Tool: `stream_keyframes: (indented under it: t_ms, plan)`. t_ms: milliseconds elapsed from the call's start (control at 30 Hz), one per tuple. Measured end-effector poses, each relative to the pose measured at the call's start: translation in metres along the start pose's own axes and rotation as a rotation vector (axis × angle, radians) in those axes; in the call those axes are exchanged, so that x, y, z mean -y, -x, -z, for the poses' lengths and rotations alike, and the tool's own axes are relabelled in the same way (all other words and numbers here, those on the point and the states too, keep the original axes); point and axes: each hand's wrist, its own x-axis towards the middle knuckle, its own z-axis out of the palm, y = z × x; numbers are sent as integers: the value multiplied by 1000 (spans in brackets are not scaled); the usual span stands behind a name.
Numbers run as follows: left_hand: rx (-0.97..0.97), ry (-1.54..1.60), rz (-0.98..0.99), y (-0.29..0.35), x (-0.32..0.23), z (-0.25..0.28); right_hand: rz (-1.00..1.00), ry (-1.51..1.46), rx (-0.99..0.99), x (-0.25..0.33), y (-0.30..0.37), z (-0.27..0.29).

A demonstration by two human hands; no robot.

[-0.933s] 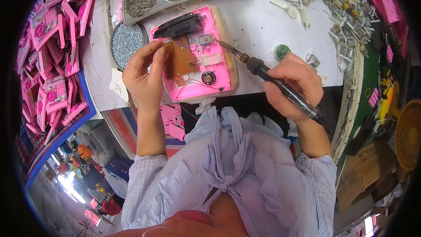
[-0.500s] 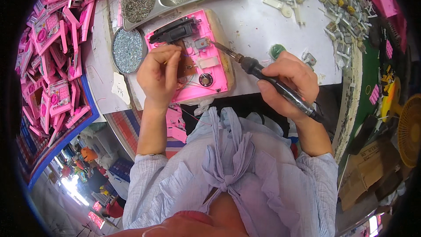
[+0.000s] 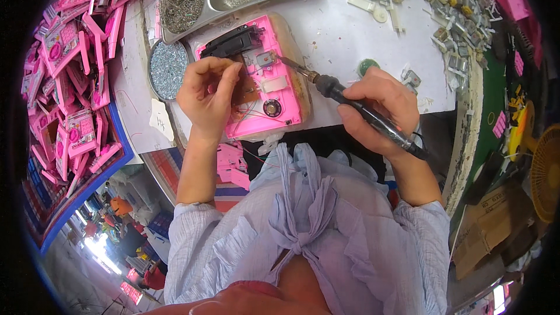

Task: Assembling electronic components and soldering wires inside a pink plastic toy housing at a factory workbench.

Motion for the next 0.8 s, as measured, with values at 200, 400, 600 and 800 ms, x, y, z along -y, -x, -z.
stream_keyframes:
  t_ms: [200,400,600,800]
  plan:
    - [127,-285,-216,-18,-15,-4,0,-7,-7,1,-3,-1]
    - [182,-411,-317,-15,-19,-10,-7,-18,-25,0,-5,2]
    - [195,-451,-296,-8,-17,-20,-15,-11,-3,-1,-7,0]
    - [161,-460,-333,-7,-13,-26,-5,8,15,-4,-8,-2]
